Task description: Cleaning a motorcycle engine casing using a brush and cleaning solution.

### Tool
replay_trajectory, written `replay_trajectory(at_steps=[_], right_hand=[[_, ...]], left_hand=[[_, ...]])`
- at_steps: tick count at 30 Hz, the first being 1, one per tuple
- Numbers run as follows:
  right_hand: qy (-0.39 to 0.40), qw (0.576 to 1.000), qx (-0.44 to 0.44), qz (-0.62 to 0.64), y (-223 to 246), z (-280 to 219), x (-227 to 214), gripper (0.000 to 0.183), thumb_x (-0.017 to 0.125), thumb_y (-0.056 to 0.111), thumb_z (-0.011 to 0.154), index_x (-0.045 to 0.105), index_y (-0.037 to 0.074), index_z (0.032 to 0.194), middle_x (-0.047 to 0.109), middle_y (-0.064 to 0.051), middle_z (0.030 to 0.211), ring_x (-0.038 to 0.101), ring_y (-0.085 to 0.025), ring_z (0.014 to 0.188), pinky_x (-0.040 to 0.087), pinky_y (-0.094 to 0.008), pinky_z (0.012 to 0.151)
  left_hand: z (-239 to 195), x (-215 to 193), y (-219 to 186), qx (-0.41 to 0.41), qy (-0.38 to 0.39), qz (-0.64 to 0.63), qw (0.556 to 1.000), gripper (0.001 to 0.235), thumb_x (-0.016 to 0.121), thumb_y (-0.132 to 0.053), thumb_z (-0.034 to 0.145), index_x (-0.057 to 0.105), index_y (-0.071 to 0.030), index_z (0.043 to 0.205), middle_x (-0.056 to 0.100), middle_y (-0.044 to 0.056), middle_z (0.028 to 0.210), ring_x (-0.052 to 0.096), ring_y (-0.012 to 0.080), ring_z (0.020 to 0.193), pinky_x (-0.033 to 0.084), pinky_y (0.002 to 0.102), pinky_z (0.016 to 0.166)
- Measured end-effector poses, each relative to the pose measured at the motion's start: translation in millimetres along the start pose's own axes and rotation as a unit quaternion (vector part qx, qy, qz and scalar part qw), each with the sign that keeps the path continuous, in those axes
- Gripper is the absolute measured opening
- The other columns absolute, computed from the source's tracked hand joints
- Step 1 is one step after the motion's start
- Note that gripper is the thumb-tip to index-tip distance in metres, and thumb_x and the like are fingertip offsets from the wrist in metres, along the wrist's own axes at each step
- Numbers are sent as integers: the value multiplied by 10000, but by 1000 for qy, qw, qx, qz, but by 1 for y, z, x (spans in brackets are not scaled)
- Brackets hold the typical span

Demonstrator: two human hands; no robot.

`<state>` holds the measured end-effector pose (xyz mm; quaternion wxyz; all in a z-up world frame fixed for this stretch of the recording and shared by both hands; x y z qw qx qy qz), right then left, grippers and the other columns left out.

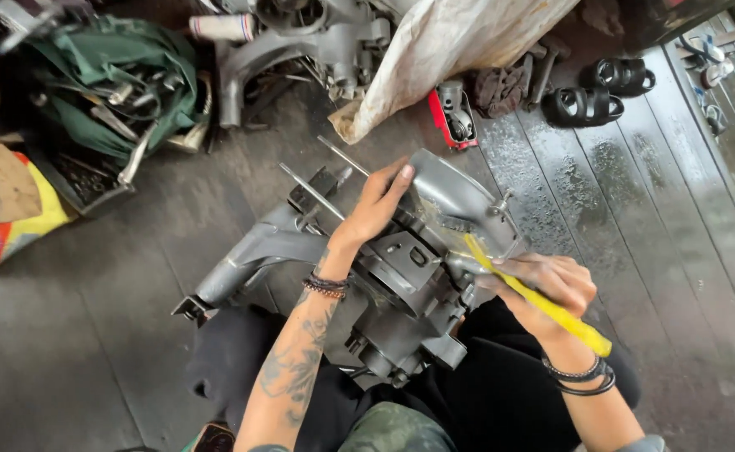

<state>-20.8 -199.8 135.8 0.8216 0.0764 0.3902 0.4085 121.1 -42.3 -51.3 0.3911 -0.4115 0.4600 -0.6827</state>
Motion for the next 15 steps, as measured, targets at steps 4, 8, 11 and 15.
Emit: replay_trajectory(at_steps=[4, 8, 11, 15], right_hand=[[25, 999, -26, -12, -25, -20, 16, 154, 889, 129, 788, 749, 70, 771, 709, -115, 693, 667, -326, 554, 534, -361, 533], [30, 997, -77, -8, -23, -15, 18, 153, 866, 76, 767, 725, 24, 795, 693, -166, 725, 652, -360, 549, 549, -412, 538], [31, 997, -67, 18, -23, -25, 26, 158, 830, 112, 803, 694, 41, 765, 674, -149, 699, 635, -358, 513, 546, -418, 533], [24, 998, -55, 7, -13, -12, 24, 121, 803, 91, 832, 719, 38, 762, 670, -137, 689, 611, -333, 489, 529, -402, 503]], left_hand=[[0, -5, -29, -27, -50, -41, 998, 508, 644, -437, 1029, 626, -78, 1388, 682, 196, 1273, 622, 372, 1248, 520, 531, 1025], [2, -11, -47, 15, -52, -22, 998, 468, 671, -359, 1009, 650, -19, 1329, 682, 226, 1259, 629, 389, 1230, 506, 533, 1031], [-8, -8, -36, 9, -50, -22, 998, 418, 659, -319, 1016, 658, -36, 1324, 684, 190, 1277, 634, 370, 1236, 507, 520, 1038], [-10, -11, -50, 60, -58, 3, 996, 357, 596, -215, 1069, 631, -13, 1361, 650, 202, 1297, 606, 391, 1263, 494, 542, 1053]])
Point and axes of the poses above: each hand's wrist, its own z-axis towards the middle knuckle, its own x-axis out of the palm, y = z × x, the point moved 7 cm from there along z, towards the middle knuckle
